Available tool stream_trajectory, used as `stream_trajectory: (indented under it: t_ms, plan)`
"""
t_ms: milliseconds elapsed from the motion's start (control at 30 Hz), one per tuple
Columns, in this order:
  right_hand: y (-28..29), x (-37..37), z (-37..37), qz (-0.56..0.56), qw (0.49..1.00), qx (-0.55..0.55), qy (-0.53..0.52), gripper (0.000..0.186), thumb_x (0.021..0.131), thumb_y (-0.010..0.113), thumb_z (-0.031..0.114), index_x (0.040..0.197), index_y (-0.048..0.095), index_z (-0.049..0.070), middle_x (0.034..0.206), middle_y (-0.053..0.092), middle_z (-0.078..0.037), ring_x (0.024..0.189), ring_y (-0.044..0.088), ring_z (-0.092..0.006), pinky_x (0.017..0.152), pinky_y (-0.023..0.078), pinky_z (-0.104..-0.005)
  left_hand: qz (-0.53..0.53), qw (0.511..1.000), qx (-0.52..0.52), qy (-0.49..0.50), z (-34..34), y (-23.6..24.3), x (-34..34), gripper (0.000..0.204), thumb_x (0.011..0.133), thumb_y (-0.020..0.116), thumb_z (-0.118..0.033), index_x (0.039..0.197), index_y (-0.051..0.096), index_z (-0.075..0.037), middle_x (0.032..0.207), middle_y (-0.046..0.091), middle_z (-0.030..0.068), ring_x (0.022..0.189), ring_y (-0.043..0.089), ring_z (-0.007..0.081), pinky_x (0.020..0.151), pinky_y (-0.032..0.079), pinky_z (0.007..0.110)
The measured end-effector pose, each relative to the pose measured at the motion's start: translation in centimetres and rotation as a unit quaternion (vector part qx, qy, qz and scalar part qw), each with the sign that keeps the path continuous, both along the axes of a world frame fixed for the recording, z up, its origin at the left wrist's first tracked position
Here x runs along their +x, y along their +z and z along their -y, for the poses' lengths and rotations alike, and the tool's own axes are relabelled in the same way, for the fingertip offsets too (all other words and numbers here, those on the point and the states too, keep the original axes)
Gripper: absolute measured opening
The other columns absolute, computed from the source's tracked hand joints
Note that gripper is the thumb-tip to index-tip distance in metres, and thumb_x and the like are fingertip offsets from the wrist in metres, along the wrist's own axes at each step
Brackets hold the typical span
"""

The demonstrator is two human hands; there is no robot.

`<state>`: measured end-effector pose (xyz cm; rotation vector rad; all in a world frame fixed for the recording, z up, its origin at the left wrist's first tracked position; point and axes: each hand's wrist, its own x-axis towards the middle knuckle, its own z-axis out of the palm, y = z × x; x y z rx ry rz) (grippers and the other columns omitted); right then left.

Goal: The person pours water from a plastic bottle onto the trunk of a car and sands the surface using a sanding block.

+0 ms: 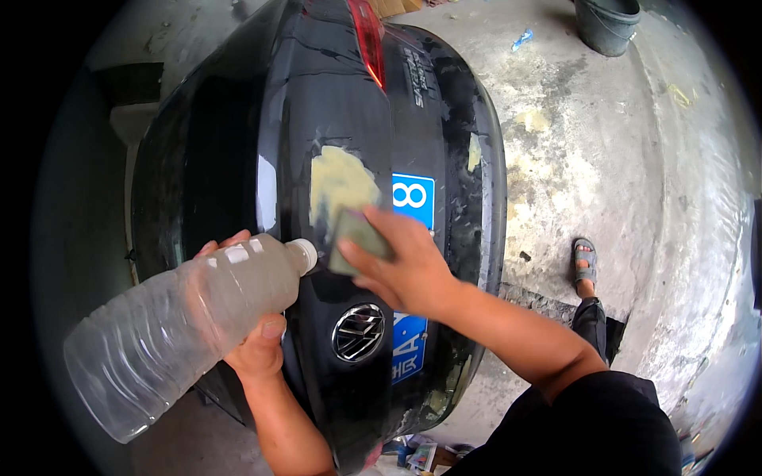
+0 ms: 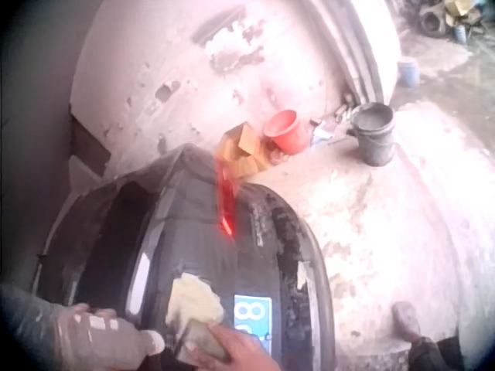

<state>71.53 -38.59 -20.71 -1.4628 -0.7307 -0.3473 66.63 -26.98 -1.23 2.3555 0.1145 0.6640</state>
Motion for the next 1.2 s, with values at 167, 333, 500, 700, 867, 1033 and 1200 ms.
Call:
stream_trajectory:
  t_ms: [167,333,500,700,867,1033,1200]
  plan:
    - [-1.3,-2.1,0.6,-0.024,1.000,-0.013,0.008,0.062,0.078,0.080,0.023,0.136,0.059,0.024,0.142,0.046,-0.023,0.113,0.054,-0.0409,0.094,0.044,-0.0490,-0.002,1.000,-0.002,0.005,0.4,0.4,0.0,0.110,0.066,0.088,-0.059,0.142,0.039,0.005,0.129,0.059,0.0250,0.117,0.059,0.0315,0.099,0.048,0.044]
    - [1.3,1.9,-0.9,-0.033,0.999,-0.007,-0.043,0.064,0.078,0.081,0.025,0.137,0.058,0.024,0.141,0.047,-0.023,0.113,0.053,-0.0407,0.095,0.044,-0.0491,0.010,1.000,-0.018,-0.004,0.7,-0.2,0.5,0.108,0.067,0.089,-0.056,0.142,0.039,0.005,0.129,0.058,0.0253,0.118,0.058,0.0319,0.100,0.048,0.044]
    - [-1.3,-3.3,0.3,-0.041,0.999,0.015,0.002,0.060,0.080,0.079,0.025,0.137,0.059,0.023,0.141,0.047,-0.023,0.114,0.053,-0.0401,0.093,0.045,-0.0497,0.016,1.000,0.008,-0.019,0.2,0.3,0.0,0.106,0.068,0.090,-0.053,0.141,0.039,0.004,0.130,0.058,0.0250,0.119,0.058,0.0320,0.101,0.048,0.045]
    - [1.0,4.3,-1.6,-0.056,0.991,-0.011,-0.117,0.060,0.082,0.077,0.026,0.138,0.058,0.020,0.136,0.051,-0.026,0.106,0.056,-0.0404,0.088,0.047,-0.0494,-0.001,1.000,-0.025,-0.015,0.2,-0.2,0.2,0.106,0.067,0.090,-0.053,0.141,0.039,0.004,0.131,0.058,0.0253,0.120,0.057,0.0326,0.102,0.047,0.045]
    - [-1.2,-2.8,0.4,-0.044,0.999,-0.001,-0.028,0.058,0.084,0.075,0.023,0.139,0.056,0.018,0.133,0.051,-0.029,0.106,0.056,-0.0447,0.090,0.048,-0.0509,0.004,1.000,-0.016,-0.002,0.2,0.3,-0.2,0.106,0.069,0.088,-0.054,0.142,0.039,0.004,0.131,0.057,0.0257,0.121,0.057,0.0330,0.103,0.046,0.045]
    - [-0.4,5.2,-1.6,-0.104,0.987,-0.025,-0.122,0.065,0.083,0.077,0.024,0.143,0.053,0.021,0.134,0.051,-0.030,0.110,0.056,-0.0460,0.094,0.047,-0.0525,0.009,1.000,-0.017,-0.015,0.4,-0.3,0.8,0.104,0.071,0.087,-0.056,0.142,0.040,0.004,0.132,0.057,0.0271,0.121,0.057,0.0334,0.103,0.046,0.045]
    - [-1.0,-3.2,0.6,-0.090,0.996,0.004,-0.024,0.055,0.088,0.072,0.023,0.140,0.055,0.018,0.130,0.052,-0.030,0.107,0.054,-0.0485,0.092,0.048,-0.0519,-0.003,1.000,0.004,-0.012,0.1,0.1,0.1,0.103,0.072,0.086,-0.056,0.143,0.039,0.003,0.134,0.057,0.0273,0.121,0.057,0.0327,0.103,0.046,0.045]
